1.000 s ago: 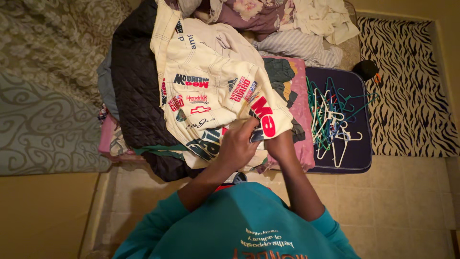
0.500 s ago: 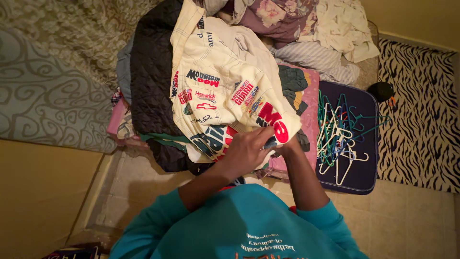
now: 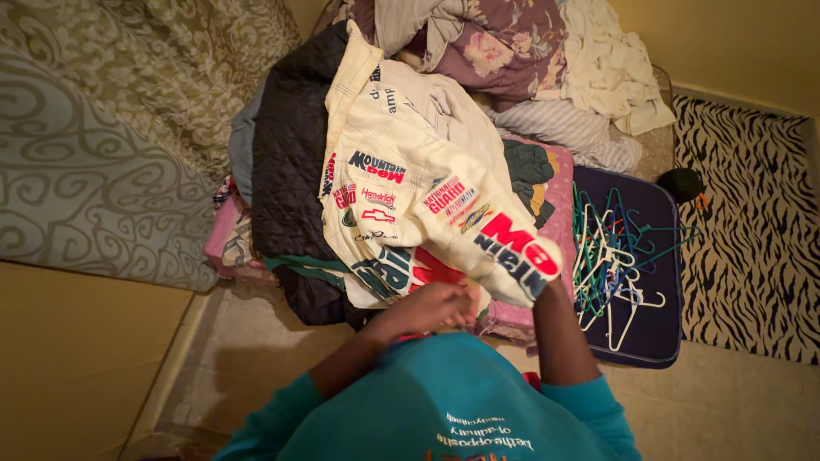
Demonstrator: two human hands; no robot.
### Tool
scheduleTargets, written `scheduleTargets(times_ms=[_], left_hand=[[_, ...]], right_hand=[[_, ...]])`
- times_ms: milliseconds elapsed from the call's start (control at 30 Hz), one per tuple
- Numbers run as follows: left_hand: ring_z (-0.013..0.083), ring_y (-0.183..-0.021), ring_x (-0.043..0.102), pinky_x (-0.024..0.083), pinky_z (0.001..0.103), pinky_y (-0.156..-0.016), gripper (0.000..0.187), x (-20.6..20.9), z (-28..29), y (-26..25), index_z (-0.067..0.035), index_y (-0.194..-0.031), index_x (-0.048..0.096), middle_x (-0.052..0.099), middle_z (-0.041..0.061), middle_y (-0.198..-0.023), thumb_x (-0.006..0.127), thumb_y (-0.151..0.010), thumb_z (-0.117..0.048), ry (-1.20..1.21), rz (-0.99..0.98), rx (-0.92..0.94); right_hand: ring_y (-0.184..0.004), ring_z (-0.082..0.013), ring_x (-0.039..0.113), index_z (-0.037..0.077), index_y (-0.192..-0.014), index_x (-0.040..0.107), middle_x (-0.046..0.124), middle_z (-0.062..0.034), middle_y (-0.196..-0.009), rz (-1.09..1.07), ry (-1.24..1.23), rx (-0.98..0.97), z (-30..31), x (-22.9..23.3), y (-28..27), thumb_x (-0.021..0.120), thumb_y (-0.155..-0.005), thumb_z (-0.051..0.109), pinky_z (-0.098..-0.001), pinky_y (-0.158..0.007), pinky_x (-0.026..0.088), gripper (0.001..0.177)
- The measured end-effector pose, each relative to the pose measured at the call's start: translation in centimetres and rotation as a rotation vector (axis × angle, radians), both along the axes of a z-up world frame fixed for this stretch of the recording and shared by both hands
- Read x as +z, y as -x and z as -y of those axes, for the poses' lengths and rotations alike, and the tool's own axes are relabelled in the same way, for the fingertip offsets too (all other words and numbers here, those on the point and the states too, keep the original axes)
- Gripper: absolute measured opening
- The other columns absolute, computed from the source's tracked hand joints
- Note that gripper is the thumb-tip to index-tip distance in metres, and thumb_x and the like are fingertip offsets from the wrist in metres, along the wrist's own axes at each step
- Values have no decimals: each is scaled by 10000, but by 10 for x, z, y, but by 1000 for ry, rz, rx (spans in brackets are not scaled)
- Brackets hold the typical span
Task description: The person places a dark puffer jacket on a white hanger, zips it closed, and hangs it in a closet. Then the person places a beige and orange jacket on a hanger and hangs it in the closet. Finally, the person folds a white hoodie on the bed.
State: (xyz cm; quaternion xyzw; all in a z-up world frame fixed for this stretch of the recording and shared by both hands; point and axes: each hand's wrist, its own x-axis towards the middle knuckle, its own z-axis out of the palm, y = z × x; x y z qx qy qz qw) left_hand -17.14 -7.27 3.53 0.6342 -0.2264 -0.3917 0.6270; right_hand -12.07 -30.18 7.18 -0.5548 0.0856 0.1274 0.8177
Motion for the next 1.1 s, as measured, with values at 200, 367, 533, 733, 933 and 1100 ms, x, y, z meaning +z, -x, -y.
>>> scheduleTargets(times_ms=[200, 367, 533, 733, 933, 1100], left_hand=[[285, -1387, 542, 435, 477, -1177, 822, 37, -6, -70, -77, -1568, 356, 539, 124, -1517, 358, -985, -657, 935, -539, 397], [298, -1293, 560, 481, 477, -1091, 747, 78, -27, -167, -76, -1564, 394, 555, 130, -1432, 500, -1019, -576, 923, -400, 837], [320, -1352, 539, 481, 482, -1138, 753, 70, -71, -235, -21, -1546, 379, 527, 157, -1480, 478, -1045, -574, 1094, -190, 867], [261, -1416, 498, 404, 419, -1181, 842, 49, -62, -223, -47, -1581, 323, 491, 100, -1552, 452, -993, -635, 890, -254, 778], [147, -1328, 536, 504, 488, -1019, 740, 13, -30, -97, -197, -1484, 349, 530, -28, -1426, 566, -879, -565, 440, -456, 104], [164, -1021, 641, 526, 351, -892, 578, 57, -5, -82, -30, -1424, 558, 671, 77, -1215, 553, -1091, -502, 709, -557, 286]], right_hand=[[-1172, -179, 582, 13, -1388, 518, 627, -88, -1305, 238, 310, 94, -8, 37, 9, 560, -999, 135, -341, -980, 461, 410], [-1249, -185, 563, 15, -1436, 489, 613, -91, -1371, 371, 491, 154, -30, 62, 30, 546, -1002, 152, -348, -1049, 444, 458], [-1277, -176, 575, 16, -1474, 454, 628, -81, -1379, 99, -3, 30, -10, 87, 66, 512, -1011, 170, -342, -1083, 442, 491], [-1040, -197, 685, -49, -1327, 568, 714, -127, -1170, 277, -133, -86, 5, 84, 67, 645, -970, 19, -363, -947, 548, 372], [-1007, -122, 660, 3, -1102, 604, 683, -53, -1072, 425, 391, -154, -36, 67, 46, 733, -890, -79, -287, -874, 541, 262], [-875, -123, 585, 5, -1010, 655, 634, -46, -916, 642, 792, -13, -74, 59, 51, 645, -948, -33, -253, -787, 476, 73]])
